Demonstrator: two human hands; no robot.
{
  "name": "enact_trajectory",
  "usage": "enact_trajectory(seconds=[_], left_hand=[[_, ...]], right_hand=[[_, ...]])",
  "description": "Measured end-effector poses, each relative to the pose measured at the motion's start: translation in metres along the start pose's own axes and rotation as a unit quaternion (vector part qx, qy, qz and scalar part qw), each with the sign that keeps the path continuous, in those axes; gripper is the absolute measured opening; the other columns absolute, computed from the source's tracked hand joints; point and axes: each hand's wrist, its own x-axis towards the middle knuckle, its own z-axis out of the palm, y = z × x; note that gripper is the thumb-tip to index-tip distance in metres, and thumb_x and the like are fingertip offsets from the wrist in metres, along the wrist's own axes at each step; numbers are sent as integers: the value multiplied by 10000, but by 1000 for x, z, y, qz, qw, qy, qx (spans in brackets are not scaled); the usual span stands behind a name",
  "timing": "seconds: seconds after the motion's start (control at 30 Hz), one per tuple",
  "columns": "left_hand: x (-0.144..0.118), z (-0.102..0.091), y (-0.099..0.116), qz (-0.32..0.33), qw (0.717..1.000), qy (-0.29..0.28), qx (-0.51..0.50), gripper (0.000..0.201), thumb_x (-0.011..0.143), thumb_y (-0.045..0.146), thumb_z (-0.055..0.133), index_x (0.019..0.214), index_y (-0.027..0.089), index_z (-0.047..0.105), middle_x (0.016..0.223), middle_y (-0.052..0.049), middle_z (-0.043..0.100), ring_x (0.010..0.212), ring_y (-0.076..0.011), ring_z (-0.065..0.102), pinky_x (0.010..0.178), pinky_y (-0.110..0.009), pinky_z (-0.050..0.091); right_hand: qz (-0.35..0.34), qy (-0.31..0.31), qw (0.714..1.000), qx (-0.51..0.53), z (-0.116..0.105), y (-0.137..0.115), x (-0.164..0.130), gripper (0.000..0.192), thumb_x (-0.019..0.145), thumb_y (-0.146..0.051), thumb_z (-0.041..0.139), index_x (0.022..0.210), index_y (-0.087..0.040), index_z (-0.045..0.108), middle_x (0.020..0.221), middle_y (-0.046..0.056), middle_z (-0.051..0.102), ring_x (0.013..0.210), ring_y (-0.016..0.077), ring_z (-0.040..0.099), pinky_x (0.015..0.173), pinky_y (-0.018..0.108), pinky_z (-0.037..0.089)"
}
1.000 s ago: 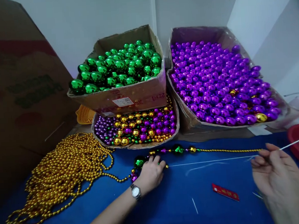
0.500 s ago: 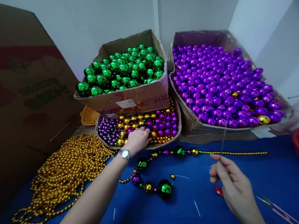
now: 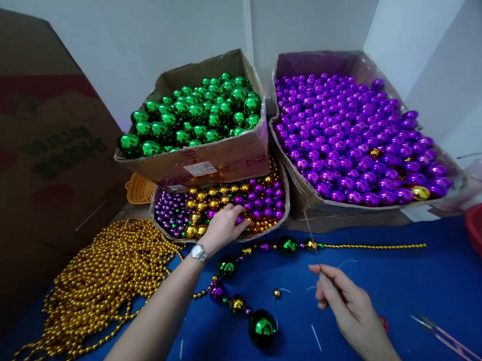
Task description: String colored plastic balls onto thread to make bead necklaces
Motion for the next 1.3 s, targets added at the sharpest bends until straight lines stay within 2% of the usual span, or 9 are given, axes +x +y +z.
enact_trajectory(seconds=[0.07,0.1,0.2,0.3,0.4,0.87,1.0,1.2,1.3], left_hand=[[-9,-3,10,-9,972,25,-232,302,867,397,483,1076,187,548,1010,-86,618,891,-206,619,770,-343,509],[-14,-3,16,-21,923,31,-383,277,866,393,495,1052,193,540,1015,-73,620,880,-189,625,765,-340,521],[-30,1,32,-75,704,20,-706,175,831,313,582,935,185,525,1022,-63,638,892,-174,645,837,-374,518],[-40,8,44,-118,587,18,-801,114,818,237,605,884,168,544,948,-58,666,929,-186,651,936,-406,473],[-43,14,52,-144,540,34,-829,112,806,196,607,908,161,575,889,-42,668,924,-193,657,965,-418,459],[-48,12,69,-163,510,83,-841,99,772,155,645,861,159,602,852,-2,617,924,-206,645,954,-407,459],[-50,16,72,-138,536,89,-828,97,791,189,631,875,160,593,871,-13,600,936,-204,626,946,-415,450],[-62,32,84,-73,644,138,-749,176,830,220,597,1001,189,572,1006,-52,579,1005,-189,562,945,-382,431],[-66,37,86,-64,630,133,-763,299,822,187,605,1104,228,513,1047,-47,541,1036,-201,549,934,-410,446]], right_hand=[[-10,-27,999,-36,4,-1,-2,327,935,-385,409,1149,-193,566,669,13,599,601,141,602,571,217,509],[-19,-38,997,-57,6,-2,-3,314,938,-374,403,1137,-200,573,655,11,597,599,144,604,570,216,506],[-70,-52,990,-111,14,-5,-4,259,937,-331,406,1062,-215,600,744,35,646,685,161,639,641,224,511],[-125,-65,981,-135,21,-7,-5,219,933,-270,404,1027,-221,596,916,54,681,809,175,661,730,235,505],[-149,-72,974,-152,25,-5,-6,210,928,-232,398,1029,-223,582,931,51,690,806,179,668,715,242,506],[-163,-62,968,-178,25,1,-6,199,932,-210,386,1025,-221,562,908,40,692,774,163,669,695,241,502],[-170,-50,970,-166,27,2,-5,208,932,-202,380,1014,-226,570,889,30,695,748,148,670,675,221,498],[-168,-34,970,-171,30,2,-5,205,932,-212,387,1011,-221,575,865,28,702,735,147,678,667,214,501],[-167,-33,971,-170,30,4,-6,206,935,-214,382,1016,-229,570,854,17,697,734,140,676,693,214,504]])
